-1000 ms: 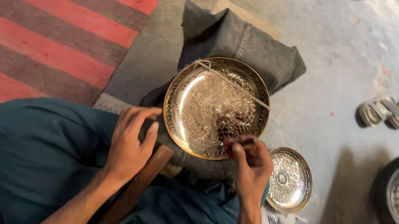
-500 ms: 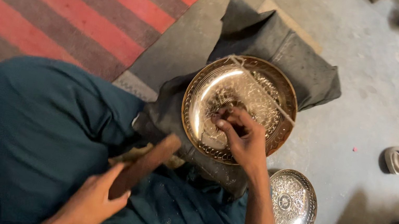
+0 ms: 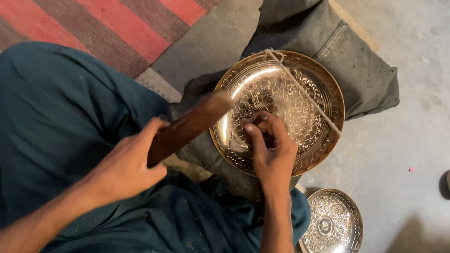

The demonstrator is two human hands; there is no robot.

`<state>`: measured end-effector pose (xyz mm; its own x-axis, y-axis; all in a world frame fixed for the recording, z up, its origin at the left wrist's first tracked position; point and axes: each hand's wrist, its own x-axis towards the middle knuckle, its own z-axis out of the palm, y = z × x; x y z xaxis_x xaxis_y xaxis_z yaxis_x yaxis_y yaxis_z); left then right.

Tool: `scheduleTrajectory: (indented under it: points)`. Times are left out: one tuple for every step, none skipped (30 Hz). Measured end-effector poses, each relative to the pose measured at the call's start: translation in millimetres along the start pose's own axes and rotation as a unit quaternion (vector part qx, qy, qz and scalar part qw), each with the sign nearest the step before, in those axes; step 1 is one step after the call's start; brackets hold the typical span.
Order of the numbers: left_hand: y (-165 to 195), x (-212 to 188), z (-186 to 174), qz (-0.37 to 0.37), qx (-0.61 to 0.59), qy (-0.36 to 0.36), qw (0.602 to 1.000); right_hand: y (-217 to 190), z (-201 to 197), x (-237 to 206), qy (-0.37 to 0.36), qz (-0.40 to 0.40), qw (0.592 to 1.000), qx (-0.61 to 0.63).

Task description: The person sits cross-legged on the floor with a brass plate resting on a cushion, and decorates its surface by hand. They hold a small punch against the plate and strike it with a wooden mallet, repositioning the punch repeatedly to work the pattern across the plate, occasionally pausing to reposition the plate or punch.

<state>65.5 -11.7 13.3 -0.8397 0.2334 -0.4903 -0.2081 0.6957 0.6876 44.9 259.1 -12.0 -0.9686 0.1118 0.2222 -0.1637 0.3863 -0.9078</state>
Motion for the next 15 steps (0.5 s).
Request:
scheduleTrajectory:
  points:
    - [2,5,-3,0.084,0.0,0.035,0.996,0,0,0,0.001,-0.004,1.0,0.001]
    - [5,10,-6,0.168,0.001,0.069,0.983,1,1,0,0.003,-0.008,1.0,0.002]
    - [7,13,-8,0.249,0.001,0.103,0.963,1,1,0,0.004,-0.003,1.0,-0.006]
    - [9,16,-10,0.242,0.021,0.103,0.965,2,1,0,0.004,0.001,1.0,-0.015]
    - [12,21,-14,0.237,0.042,0.104,0.965,2,1,1,0.007,0.002,1.0,-0.023]
    - [15,25,-19,0.233,0.065,0.104,0.965,2,1,2,0.007,0.002,1.0,-0.015]
    - [18,28,-24,0.24,0.081,0.1,0.962,2,1,2,0.007,0.004,1.0,-0.008]
    - [22,30,-28,0.246,0.097,0.094,0.96,2,1,2,0.007,0.007,1.0,-0.001]
    - [25,32,-33,0.253,0.113,0.089,0.957,2,1,2,0.006,0.008,1.0,0.002]
    - [28,34,-37,0.258,0.133,0.093,0.952,2,1,2,0.004,0.007,1.0,0.007]
    - [32,36,-39,0.262,0.152,0.097,0.948,2,1,1,0.001,0.008,1.0,0.012]
    - [35,37,-42,0.266,0.172,0.102,0.943,2,1,2,0.001,0.008,1.0,0.008]
    - [38,39,-44,0.269,0.182,0.102,0.94,2,1,2,0.001,0.009,1.0,0.004]
    - [40,41,-46,0.273,0.193,0.1,0.937,2,1,1,0.002,0.01,1.0,0.001]
    - [42,43,-48,0.277,0.204,0.1,0.934,2,1,1,0.008,0.004,1.0,-0.013]
